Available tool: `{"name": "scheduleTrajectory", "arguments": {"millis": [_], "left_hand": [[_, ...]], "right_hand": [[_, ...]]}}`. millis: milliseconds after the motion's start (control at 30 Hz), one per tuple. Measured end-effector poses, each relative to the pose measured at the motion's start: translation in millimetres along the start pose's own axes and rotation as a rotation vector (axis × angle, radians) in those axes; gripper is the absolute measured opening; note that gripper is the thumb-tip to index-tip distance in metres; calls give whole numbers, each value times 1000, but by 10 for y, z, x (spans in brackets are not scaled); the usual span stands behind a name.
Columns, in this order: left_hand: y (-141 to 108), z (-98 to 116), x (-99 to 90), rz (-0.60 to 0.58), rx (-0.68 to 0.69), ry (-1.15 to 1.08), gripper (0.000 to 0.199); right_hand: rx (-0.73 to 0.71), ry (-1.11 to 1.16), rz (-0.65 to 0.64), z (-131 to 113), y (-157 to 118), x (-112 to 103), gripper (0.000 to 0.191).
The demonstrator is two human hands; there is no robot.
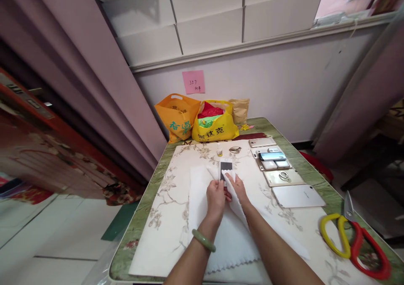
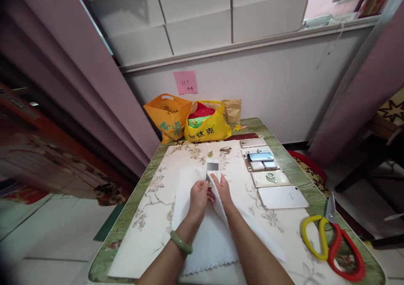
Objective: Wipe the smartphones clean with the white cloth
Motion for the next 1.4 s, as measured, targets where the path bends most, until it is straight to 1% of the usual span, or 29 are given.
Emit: {"name": "scheduleTrajectory", "arguments": {"millis": [33,100,167,200,233,300,333,367,400,500,533,567,600,700,767,867,933,1000,1033,1133,1200,1233,1300,1400], "left_hand": [[11,17,3,24,20,9,30],[34,77,-26,-3,46,120,28],[78,198,-113,-56,88,341,30],[117,290,-181,-50,129,469,31],[167,414,-266,14,205,581,34],[284,699,-407,162,379,715,37],[351,824,-432,163,445,749,38],[421,927,-426,112,488,768,39],[491,1004,-400,30,497,781,39],[628,1121,-253,-316,449,797,31],[648,1140,-215,-396,430,799,27],[661,1154,-192,-442,417,800,24],[672,1165,-186,-457,407,800,23],[687,1160,-239,-427,388,783,27],[679,1114,-310,-403,363,755,30],[627,989,-423,-365,287,673,32],[555,889,-479,-345,228,606,32],[455,786,-508,-354,160,561,31],[397,734,-511,-378,119,554,30],[203,585,-471,-516,3,586,23],[84,510,-413,-596,-27,601,20],[35,478,-379,-614,-32,596,20],[-36,419,-314,-583,-34,563,26],[-98,330,-238,-430,14,503,36]], "right_hand": [[18,2,-35,18,-6,17,48],[15,-20,-55,30,-4,18,48],[-71,-70,-9,-16,-2,-12,46],[-132,-93,14,-58,-12,-22,46],[-185,-106,15,-101,-30,-21,45],[-235,-93,-55,-165,-82,20,45],[-234,-77,-106,-183,-111,47,45],[-226,-71,-156,-191,-137,73,46],[-217,-78,-193,-192,-158,92,46],[-188,-140,-252,-159,-176,108,45],[-173,-144,-259,-144,-168,105,45],[-161,-133,-258,-134,-155,98,46],[-157,-113,-244,-130,-138,89,47],[-171,-50,-149,-133,-66,46,52],[-151,-32,-73,-116,-8,12,56],[-89,-42,21,-66,63,-39,58],[-62,-37,57,-46,85,-60,60],[-47,-21,89,-42,91,-76,62],[-39,-14,108,-41,91,-84,63],[-17,7,165,-33,98,-110,61],[-5,28,192,-20,116,-131,59],[-2,37,202,-13,128,-143,59],[-1,49,212,0,153,-167,57],[-4,51,206,12,171,-192,55]]}}
Point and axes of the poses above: each hand's wrist, its own y-axis towards the middle knuckle, its own x-axis out of the palm, z = x × y, the point moved 4 cm from there along y, towards the middle knuckle, and after that the axes turned 4 degrees about z, right-handed, at the moved point
